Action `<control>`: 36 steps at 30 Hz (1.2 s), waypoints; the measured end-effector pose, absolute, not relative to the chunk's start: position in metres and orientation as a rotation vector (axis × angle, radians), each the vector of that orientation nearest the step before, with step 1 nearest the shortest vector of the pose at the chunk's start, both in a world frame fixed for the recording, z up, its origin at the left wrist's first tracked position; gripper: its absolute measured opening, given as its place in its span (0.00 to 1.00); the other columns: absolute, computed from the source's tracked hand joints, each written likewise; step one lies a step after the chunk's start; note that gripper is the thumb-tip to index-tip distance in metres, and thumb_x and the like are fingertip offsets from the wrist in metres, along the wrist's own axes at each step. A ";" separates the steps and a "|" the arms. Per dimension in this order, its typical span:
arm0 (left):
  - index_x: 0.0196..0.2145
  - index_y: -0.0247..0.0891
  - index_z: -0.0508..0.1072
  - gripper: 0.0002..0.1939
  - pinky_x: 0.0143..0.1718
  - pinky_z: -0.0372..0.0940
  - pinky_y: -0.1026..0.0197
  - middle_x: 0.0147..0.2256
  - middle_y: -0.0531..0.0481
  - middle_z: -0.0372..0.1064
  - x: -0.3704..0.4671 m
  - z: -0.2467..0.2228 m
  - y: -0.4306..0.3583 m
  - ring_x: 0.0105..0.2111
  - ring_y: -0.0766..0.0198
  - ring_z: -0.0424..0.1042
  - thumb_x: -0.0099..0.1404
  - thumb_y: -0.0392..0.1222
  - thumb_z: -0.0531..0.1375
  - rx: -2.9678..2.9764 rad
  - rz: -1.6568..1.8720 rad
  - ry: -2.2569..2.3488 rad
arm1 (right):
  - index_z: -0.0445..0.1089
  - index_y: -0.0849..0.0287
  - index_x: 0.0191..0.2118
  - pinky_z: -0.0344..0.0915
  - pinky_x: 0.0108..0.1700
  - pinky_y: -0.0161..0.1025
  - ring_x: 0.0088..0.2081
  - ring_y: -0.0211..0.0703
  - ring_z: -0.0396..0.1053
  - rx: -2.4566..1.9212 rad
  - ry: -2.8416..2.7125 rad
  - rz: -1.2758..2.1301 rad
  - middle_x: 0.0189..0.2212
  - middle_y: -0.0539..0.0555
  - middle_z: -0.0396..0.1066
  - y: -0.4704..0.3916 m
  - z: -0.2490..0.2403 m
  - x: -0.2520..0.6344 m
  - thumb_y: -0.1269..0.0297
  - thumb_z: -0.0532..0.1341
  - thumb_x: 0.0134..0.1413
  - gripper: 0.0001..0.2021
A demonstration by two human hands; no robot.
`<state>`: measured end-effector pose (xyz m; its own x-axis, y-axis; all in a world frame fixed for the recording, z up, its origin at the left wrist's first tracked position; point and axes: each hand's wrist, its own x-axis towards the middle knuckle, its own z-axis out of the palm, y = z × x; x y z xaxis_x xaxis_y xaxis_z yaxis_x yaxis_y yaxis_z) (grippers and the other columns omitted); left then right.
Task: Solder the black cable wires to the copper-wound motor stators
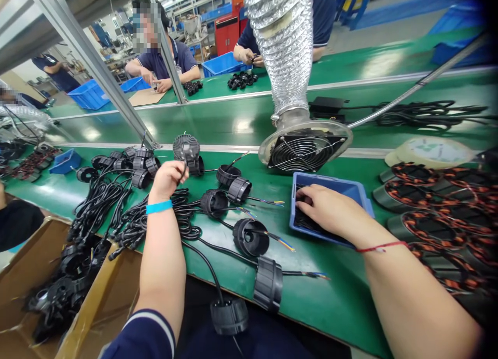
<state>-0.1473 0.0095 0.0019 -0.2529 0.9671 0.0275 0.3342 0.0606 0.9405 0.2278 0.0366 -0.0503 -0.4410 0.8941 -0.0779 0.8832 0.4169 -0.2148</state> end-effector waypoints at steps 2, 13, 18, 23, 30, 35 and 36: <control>0.13 0.36 0.67 0.01 0.25 0.61 0.60 0.17 0.49 0.66 -0.145 0.001 0.007 0.20 0.64 0.63 0.38 0.34 0.57 1.369 0.880 1.608 | 0.74 0.61 0.44 0.68 0.48 0.45 0.43 0.52 0.75 -1.651 -2.605 0.356 0.43 0.60 0.75 0.036 -0.048 0.226 0.66 0.54 0.61 0.13; 0.45 0.35 0.73 0.20 0.49 0.64 0.57 0.45 0.43 0.74 -0.106 0.012 0.026 0.45 0.57 0.71 0.65 0.52 0.52 1.654 0.985 1.855 | 0.70 0.62 0.50 0.66 0.52 0.44 0.48 0.53 0.73 -1.721 -2.631 0.463 0.47 0.61 0.71 0.031 -0.034 0.223 0.66 0.54 0.61 0.15; 0.47 0.36 0.75 0.23 0.63 0.54 0.53 0.57 0.42 0.69 -0.060 0.034 0.044 0.59 0.52 0.64 0.66 0.54 0.52 1.817 0.745 1.665 | 0.71 0.63 0.45 0.66 0.46 0.44 0.45 0.53 0.73 -1.783 -2.582 0.423 0.45 0.60 0.71 0.031 -0.030 0.217 0.67 0.51 0.62 0.13; 0.42 0.34 0.77 0.19 0.45 0.65 0.57 0.35 0.47 0.76 -0.051 0.042 0.046 0.38 0.58 0.72 0.52 0.41 0.58 1.595 0.771 1.497 | 0.72 0.59 0.44 0.65 0.42 0.41 0.43 0.51 0.74 -1.792 -2.508 0.443 0.44 0.59 0.72 0.029 -0.027 0.216 0.66 0.52 0.61 0.12; 0.34 0.36 0.77 0.09 0.43 0.63 0.60 0.35 0.48 0.74 -0.038 0.050 0.019 0.37 0.62 0.71 0.61 0.45 0.61 1.978 0.592 1.189 | 0.74 0.59 0.40 0.63 0.39 0.41 0.41 0.50 0.73 -1.823 -2.336 0.510 0.43 0.60 0.72 0.029 -0.028 0.214 0.67 0.53 0.60 0.12; 0.36 0.37 0.76 0.08 0.43 0.63 0.59 0.37 0.49 0.74 -0.014 0.032 0.008 0.38 0.61 0.71 0.64 0.38 0.57 2.188 0.369 1.227 | 0.74 0.58 0.37 0.63 0.43 0.39 0.40 0.45 0.72 -1.753 -2.220 0.611 0.40 0.56 0.74 0.036 -0.027 0.225 0.68 0.56 0.59 0.09; 0.36 0.37 0.76 0.08 0.43 0.63 0.59 0.37 0.49 0.74 -0.010 0.028 0.007 0.38 0.60 0.71 0.64 0.38 0.57 2.222 0.352 1.236 | 0.75 0.58 0.37 0.64 0.43 0.38 0.40 0.44 0.72 -1.735 -2.196 0.638 0.40 0.55 0.75 0.037 -0.027 0.227 0.68 0.56 0.59 0.09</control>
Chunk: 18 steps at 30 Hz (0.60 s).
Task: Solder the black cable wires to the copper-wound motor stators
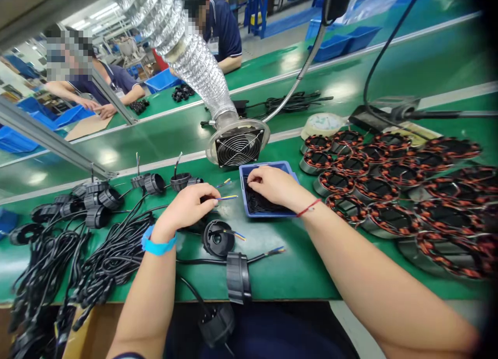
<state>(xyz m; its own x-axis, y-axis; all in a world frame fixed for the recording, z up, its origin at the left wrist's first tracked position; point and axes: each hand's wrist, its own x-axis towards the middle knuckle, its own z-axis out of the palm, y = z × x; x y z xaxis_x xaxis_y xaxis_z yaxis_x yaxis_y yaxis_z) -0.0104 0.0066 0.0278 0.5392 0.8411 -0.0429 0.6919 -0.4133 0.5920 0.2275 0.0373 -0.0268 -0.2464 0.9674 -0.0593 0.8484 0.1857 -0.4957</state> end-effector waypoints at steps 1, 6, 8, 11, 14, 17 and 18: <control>0.36 0.37 0.76 0.08 0.42 0.62 0.58 0.36 0.49 0.74 -0.008 0.024 0.005 0.38 0.60 0.70 0.65 0.38 0.57 2.256 0.348 1.238 | 0.75 0.57 0.37 0.64 0.44 0.37 0.39 0.43 0.73 -1.718 -2.173 0.669 0.39 0.54 0.76 0.039 -0.026 0.230 0.67 0.57 0.59 0.08; 0.38 0.36 0.76 0.10 0.41 0.61 0.59 0.35 0.48 0.73 -0.006 0.018 -0.002 0.38 0.61 0.70 0.67 0.39 0.55 2.287 0.462 1.239 | 0.75 0.58 0.35 0.66 0.39 0.35 0.34 0.39 0.73 -1.628 -2.035 0.851 0.32 0.51 0.77 0.041 -0.022 0.242 0.67 0.59 0.56 0.07; 0.37 0.36 0.75 0.09 0.40 0.62 0.60 0.35 0.49 0.73 -0.006 0.018 -0.003 0.37 0.62 0.70 0.67 0.38 0.55 2.237 0.537 1.253 | 0.75 0.59 0.32 0.67 0.38 0.36 0.31 0.39 0.72 -1.530 -1.841 1.007 0.29 0.51 0.76 0.040 -0.020 0.245 0.67 0.60 0.53 0.06; 0.36 0.36 0.74 0.06 0.38 0.62 0.62 0.34 0.51 0.73 -0.004 0.017 -0.004 0.34 0.64 0.69 0.65 0.37 0.56 2.125 0.639 1.266 | 0.76 0.60 0.31 0.69 0.37 0.37 0.28 0.38 0.71 -1.332 -1.518 1.215 0.25 0.51 0.75 0.034 -0.015 0.243 0.62 0.65 0.47 0.07; 0.35 0.36 0.74 0.07 0.35 0.62 0.64 0.31 0.53 0.72 -0.003 0.016 -0.004 0.32 0.66 0.68 0.64 0.39 0.57 2.019 0.714 1.261 | 0.76 0.61 0.32 0.70 0.35 0.37 0.28 0.38 0.71 -1.138 -1.355 1.288 0.25 0.51 0.75 0.023 -0.008 0.232 0.54 0.71 0.41 0.15; 0.35 0.36 0.75 0.08 0.34 0.62 0.64 0.31 0.52 0.73 -0.003 0.016 -0.002 0.32 0.65 0.68 0.64 0.43 0.58 1.959 0.753 1.247 | 0.76 0.60 0.32 0.71 0.34 0.36 0.28 0.37 0.72 -0.980 -1.293 1.284 0.26 0.51 0.75 0.011 -0.002 0.214 0.51 0.72 0.42 0.17; 0.34 0.36 0.75 0.09 0.34 0.62 0.64 0.31 0.52 0.72 -0.003 0.016 -0.001 0.32 0.65 0.68 0.64 0.43 0.58 1.946 0.763 1.239 | 0.76 0.59 0.32 0.71 0.33 0.36 0.27 0.37 0.72 -0.949 -1.285 1.276 0.27 0.50 0.75 0.007 -0.001 0.208 0.50 0.72 0.42 0.17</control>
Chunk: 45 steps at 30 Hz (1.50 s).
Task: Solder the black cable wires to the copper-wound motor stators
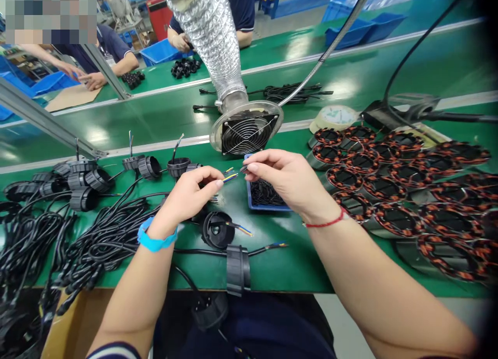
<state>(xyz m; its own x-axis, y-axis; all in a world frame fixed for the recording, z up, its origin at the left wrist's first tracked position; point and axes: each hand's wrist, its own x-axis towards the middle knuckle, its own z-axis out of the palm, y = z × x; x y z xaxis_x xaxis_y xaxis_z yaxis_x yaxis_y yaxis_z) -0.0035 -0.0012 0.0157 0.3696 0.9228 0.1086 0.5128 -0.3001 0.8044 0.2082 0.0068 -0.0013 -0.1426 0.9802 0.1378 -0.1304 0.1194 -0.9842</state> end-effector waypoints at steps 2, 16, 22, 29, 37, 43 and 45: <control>0.33 0.36 0.75 0.09 0.34 0.62 0.64 0.30 0.52 0.72 -0.004 0.016 0.000 0.31 0.65 0.68 0.63 0.43 0.59 1.916 0.781 1.220 | 0.76 0.59 0.32 0.71 0.34 0.37 0.28 0.37 0.73 -0.921 -1.282 1.242 0.27 0.51 0.75 0.001 0.000 0.200 0.49 0.72 0.43 0.18; 0.31 0.35 0.72 0.08 0.34 0.60 0.63 0.28 0.52 0.69 -0.004 0.022 -0.003 0.29 0.67 0.65 0.62 0.43 0.59 1.795 0.820 1.189 | 0.75 0.59 0.33 0.72 0.36 0.37 0.30 0.37 0.74 -0.924 -1.306 1.141 0.29 0.50 0.75 -0.002 -0.007 0.195 0.50 0.69 0.49 0.15; 0.31 0.35 0.72 0.09 0.34 0.60 0.63 0.28 0.52 0.68 -0.004 0.021 -0.002 0.29 0.66 0.65 0.62 0.44 0.59 1.796 0.819 1.177 | 0.74 0.59 0.33 0.71 0.36 0.37 0.30 0.37 0.73 -0.918 -1.329 1.142 0.28 0.50 0.75 -0.002 -0.006 0.195 0.54 0.68 0.50 0.13; 0.32 0.35 0.74 0.10 0.33 0.61 0.64 0.28 0.52 0.68 -0.004 0.019 -0.001 0.29 0.66 0.65 0.62 0.45 0.60 1.818 0.817 1.199 | 0.75 0.58 0.34 0.68 0.37 0.37 0.31 0.38 0.71 -0.988 -1.488 1.047 0.30 0.50 0.76 -0.003 -0.008 0.195 0.61 0.64 0.53 0.06; 0.32 0.35 0.73 0.08 0.33 0.60 0.64 0.28 0.53 0.68 -0.004 0.021 -0.002 0.29 0.67 0.64 0.63 0.43 0.59 1.813 0.816 1.187 | 0.74 0.57 0.33 0.68 0.36 0.38 0.31 0.38 0.71 -1.008 -1.433 0.990 0.29 0.49 0.75 -0.002 -0.008 0.199 0.62 0.64 0.52 0.05; 0.32 0.35 0.72 0.09 0.33 0.60 0.64 0.28 0.52 0.69 -0.005 0.018 -0.002 0.29 0.67 0.64 0.63 0.44 0.59 1.833 0.803 1.179 | 0.74 0.56 0.35 0.69 0.39 0.39 0.32 0.39 0.72 -1.053 -1.540 0.878 0.31 0.50 0.75 -0.005 -0.010 0.197 0.61 0.62 0.55 0.06; 0.31 0.35 0.72 0.09 0.32 0.60 0.64 0.28 0.52 0.69 -0.005 0.018 -0.002 0.28 0.67 0.64 0.63 0.44 0.59 1.837 0.799 1.182 | 0.74 0.56 0.35 0.69 0.40 0.39 0.32 0.40 0.71 -1.074 -1.571 0.819 0.31 0.50 0.75 -0.005 -0.009 0.198 0.62 0.61 0.56 0.06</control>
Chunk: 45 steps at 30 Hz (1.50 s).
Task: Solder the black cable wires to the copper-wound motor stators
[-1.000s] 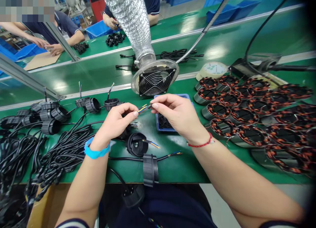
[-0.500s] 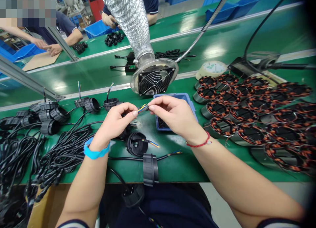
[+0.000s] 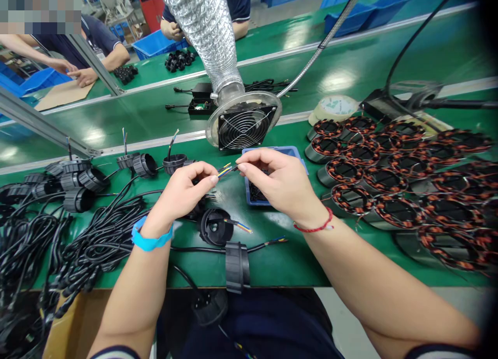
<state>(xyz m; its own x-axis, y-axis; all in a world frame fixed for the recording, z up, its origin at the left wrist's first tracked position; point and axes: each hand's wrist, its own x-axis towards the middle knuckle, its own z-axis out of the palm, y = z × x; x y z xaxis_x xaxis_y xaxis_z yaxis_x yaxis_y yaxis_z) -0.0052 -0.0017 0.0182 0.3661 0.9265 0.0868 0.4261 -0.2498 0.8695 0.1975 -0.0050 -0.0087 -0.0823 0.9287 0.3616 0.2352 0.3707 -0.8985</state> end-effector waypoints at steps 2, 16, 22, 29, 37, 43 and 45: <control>0.31 0.35 0.72 0.09 0.32 0.60 0.64 0.28 0.52 0.69 -0.005 0.018 -0.002 0.28 0.67 0.65 0.63 0.44 0.59 1.840 0.801 1.187 | 0.74 0.55 0.34 0.69 0.40 0.40 0.32 0.40 0.72 -1.081 -1.576 0.803 0.31 0.50 0.75 -0.005 -0.008 0.198 0.62 0.61 0.56 0.05; 0.33 0.35 0.74 0.09 0.32 0.61 0.64 0.28 0.52 0.69 -0.005 0.016 0.000 0.29 0.67 0.65 0.63 0.44 0.60 1.861 0.820 1.218 | 0.73 0.58 0.32 0.66 0.38 0.36 0.31 0.38 0.70 -1.124 -1.715 0.735 0.29 0.49 0.75 -0.006 0.000 0.201 0.67 0.60 0.54 0.05; 0.33 0.35 0.74 0.09 0.32 0.60 0.65 0.28 0.53 0.69 -0.005 0.012 0.001 0.29 0.67 0.65 0.64 0.44 0.61 1.870 0.845 1.210 | 0.73 0.60 0.33 0.66 0.35 0.36 0.30 0.37 0.69 -0.985 -1.465 1.235 0.29 0.51 0.75 -0.004 -0.008 0.190 0.61 0.63 0.51 0.08; 0.32 0.35 0.73 0.09 0.32 0.60 0.64 0.27 0.53 0.66 -0.006 0.013 0.000 0.29 0.67 0.64 0.64 0.44 0.60 1.786 0.864 1.218 | 0.75 0.61 0.30 0.68 0.34 0.34 0.27 0.33 0.69 -0.917 -1.130 1.482 0.26 0.49 0.74 0.004 -0.008 0.189 0.57 0.72 0.40 0.14; 0.30 0.34 0.72 0.09 0.31 0.58 0.65 0.27 0.54 0.66 -0.007 0.018 -0.001 0.28 0.69 0.62 0.63 0.43 0.60 1.818 0.786 1.167 | 0.75 0.59 0.30 0.69 0.34 0.34 0.28 0.34 0.70 -0.843 -1.142 1.365 0.27 0.49 0.74 0.002 -0.003 0.196 0.53 0.73 0.41 0.15; 0.30 0.34 0.72 0.09 0.31 0.57 0.65 0.26 0.54 0.65 -0.006 0.018 -0.002 0.28 0.69 0.61 0.63 0.43 0.60 1.829 0.775 1.180 | 0.74 0.59 0.31 0.70 0.35 0.35 0.28 0.35 0.71 -0.835 -1.202 1.309 0.27 0.49 0.74 0.002 -0.004 0.195 0.53 0.72 0.43 0.15; 0.30 0.34 0.72 0.09 0.31 0.58 0.65 0.26 0.54 0.65 -0.005 0.019 -0.003 0.27 0.69 0.62 0.63 0.43 0.60 1.834 0.766 1.183 | 0.74 0.59 0.31 0.71 0.36 0.36 0.29 0.36 0.71 -0.838 -1.221 1.305 0.27 0.50 0.74 0.002 -0.005 0.195 0.53 0.71 0.44 0.15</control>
<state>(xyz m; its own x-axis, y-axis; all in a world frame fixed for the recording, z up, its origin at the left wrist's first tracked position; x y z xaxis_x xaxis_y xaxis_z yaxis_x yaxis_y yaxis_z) -0.0051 -0.0025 0.0191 0.3777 0.9238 0.0631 0.4357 -0.2374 0.8682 0.1948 0.0020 -0.0053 -0.1408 0.9738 0.1787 -0.2430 0.1410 -0.9597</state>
